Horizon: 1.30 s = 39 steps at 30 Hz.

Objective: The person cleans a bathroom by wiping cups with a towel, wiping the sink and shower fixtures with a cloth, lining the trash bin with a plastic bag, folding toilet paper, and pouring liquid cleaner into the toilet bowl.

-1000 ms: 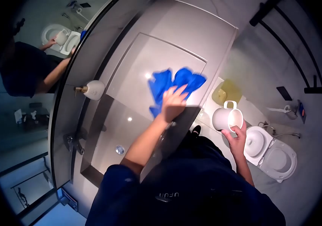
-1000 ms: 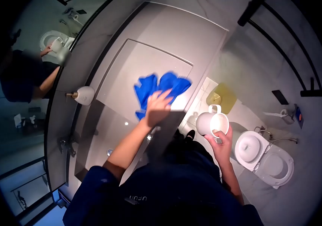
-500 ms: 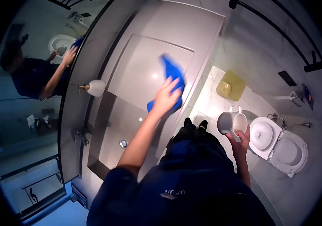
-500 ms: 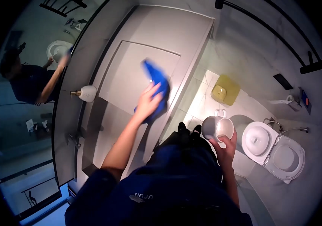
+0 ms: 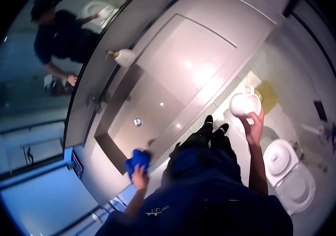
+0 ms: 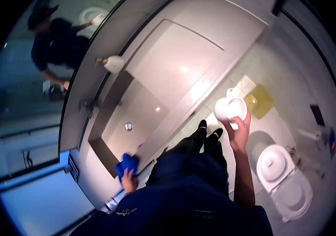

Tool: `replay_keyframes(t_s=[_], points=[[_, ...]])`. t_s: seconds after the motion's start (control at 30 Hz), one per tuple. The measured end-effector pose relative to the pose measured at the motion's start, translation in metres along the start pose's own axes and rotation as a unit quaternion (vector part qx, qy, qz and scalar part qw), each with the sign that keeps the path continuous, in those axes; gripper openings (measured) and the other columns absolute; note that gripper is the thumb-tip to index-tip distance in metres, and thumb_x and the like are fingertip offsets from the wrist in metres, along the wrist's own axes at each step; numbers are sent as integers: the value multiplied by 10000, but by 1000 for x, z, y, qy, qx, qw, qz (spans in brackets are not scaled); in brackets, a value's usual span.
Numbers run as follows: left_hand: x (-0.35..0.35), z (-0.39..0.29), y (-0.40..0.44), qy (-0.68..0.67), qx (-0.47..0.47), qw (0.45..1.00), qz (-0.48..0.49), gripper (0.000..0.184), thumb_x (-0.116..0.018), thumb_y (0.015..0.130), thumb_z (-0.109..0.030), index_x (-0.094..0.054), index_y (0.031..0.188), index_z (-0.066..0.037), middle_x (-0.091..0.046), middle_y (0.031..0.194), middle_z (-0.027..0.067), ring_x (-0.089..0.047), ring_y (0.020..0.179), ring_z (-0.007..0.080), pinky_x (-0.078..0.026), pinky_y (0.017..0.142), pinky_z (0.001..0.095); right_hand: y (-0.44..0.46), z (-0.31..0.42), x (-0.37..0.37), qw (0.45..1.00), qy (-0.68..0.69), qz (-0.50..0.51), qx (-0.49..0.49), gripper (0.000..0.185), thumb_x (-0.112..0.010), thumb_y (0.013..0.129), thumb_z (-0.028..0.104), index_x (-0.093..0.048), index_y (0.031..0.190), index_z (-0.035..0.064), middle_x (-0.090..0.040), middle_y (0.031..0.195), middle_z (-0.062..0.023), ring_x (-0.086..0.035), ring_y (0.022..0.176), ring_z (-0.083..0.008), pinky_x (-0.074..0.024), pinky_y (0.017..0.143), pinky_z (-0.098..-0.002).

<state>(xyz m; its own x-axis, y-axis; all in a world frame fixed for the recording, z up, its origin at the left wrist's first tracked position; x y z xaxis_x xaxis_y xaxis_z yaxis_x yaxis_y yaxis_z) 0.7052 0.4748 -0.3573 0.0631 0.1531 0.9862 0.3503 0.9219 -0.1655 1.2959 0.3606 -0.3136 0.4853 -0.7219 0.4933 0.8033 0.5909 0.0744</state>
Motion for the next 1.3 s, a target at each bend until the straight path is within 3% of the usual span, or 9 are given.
replay_keyframes(t_s=[0.07,0.17,0.2,0.43,0.63,0.9,0.97,1.1,1.3], points=[[11,97,-88,55,264,962,-37,319,-532,720,-146,-625,1018,-81,-588,1054,160,-596,807,344,-480,726,426,31,9,-25,998,23,2,55,281,-768,680,166,-575,774,-16,-449,1202,-195,-466,1079,-328,-367,927,-378],[-18,210,-256,-193,721,651,-137,383,-465,797,-257,-628,876,81,-643,768,214,-620,675,338,-491,670,413,69,29,-70,994,30,28,99,297,-771,694,182,-613,855,-11,-442,1219,-167,-465,1092,-302,-386,908,-360],[-37,216,-299,-272,762,550,-208,383,-482,797,-277,-630,873,67,-651,842,204,-623,726,316,-481,690,401,80,29,-88,991,58,52,106,275,-752,723,186,-619,875,-1,-446,1196,-156,-474,1073,-285,-403,885,-347],[-63,144,-293,-381,687,401,-471,479,-466,780,-327,-579,1052,50,-602,1027,219,-574,848,317,-444,792,393,114,24,-161,990,-8,108,87,412,-708,764,317,-616,963,-32,-458,1160,-180,-534,957,-263,-445,819,-334],[13,209,-267,-398,552,443,-583,303,-435,845,-187,-605,1001,10,-618,871,75,-552,765,163,-450,727,314,122,28,-160,970,-146,60,187,498,-698,767,371,-606,996,-61,-490,1097,-222,-550,911,-287,-463,801,-371],[96,227,-110,-100,328,873,-347,174,-562,676,-89,-614,829,-25,-570,757,150,-552,750,334,-436,676,434,74,96,-177,872,-211,-74,436,583,-616,805,470,-525,1212,63,-464,1171,-241,-503,1029,-396,-415,892,-456],[77,207,-64,-33,242,938,-247,299,-590,725,-205,-615,1020,-160,-520,1189,97,-448,1140,316,-367,904,529,66,34,-183,897,-354,-107,244,612,-546,835,513,-461,1282,104,-443,1228,-247,-482,1064,-404,-420,867,-458],[-9,336,-76,-93,386,901,-171,455,-555,785,-282,-498,1231,-218,-342,1398,82,-280,1297,351,-230,1041,550,-29,20,-208,806,-534,-91,240,563,-354,912,530,-365,1359,188,-420,1300,-186,-430,1162,-350,-348,929,-468],[-46,483,-195,-100,725,663,-156,466,-396,884,-354,-472,1281,-123,-322,1415,137,-271,1282,402,-263,1045,459,-75,20,-214,802,-527,-17,279,498,-278,950,440,-355,1358,164,-355,1386,-122,-345,1258,-309,-301,970,-482]])
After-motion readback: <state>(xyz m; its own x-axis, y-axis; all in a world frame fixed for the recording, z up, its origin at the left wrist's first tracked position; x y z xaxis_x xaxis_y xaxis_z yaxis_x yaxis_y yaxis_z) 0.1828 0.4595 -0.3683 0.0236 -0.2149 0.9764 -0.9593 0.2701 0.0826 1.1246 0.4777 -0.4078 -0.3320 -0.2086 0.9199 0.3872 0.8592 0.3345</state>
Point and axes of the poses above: each hand's wrist, its own y-axis towards the middle knuckle, its own x-axis out of the back of the hand, z = x × y, the point moved 8 cm from there along y, towards the middle knuckle
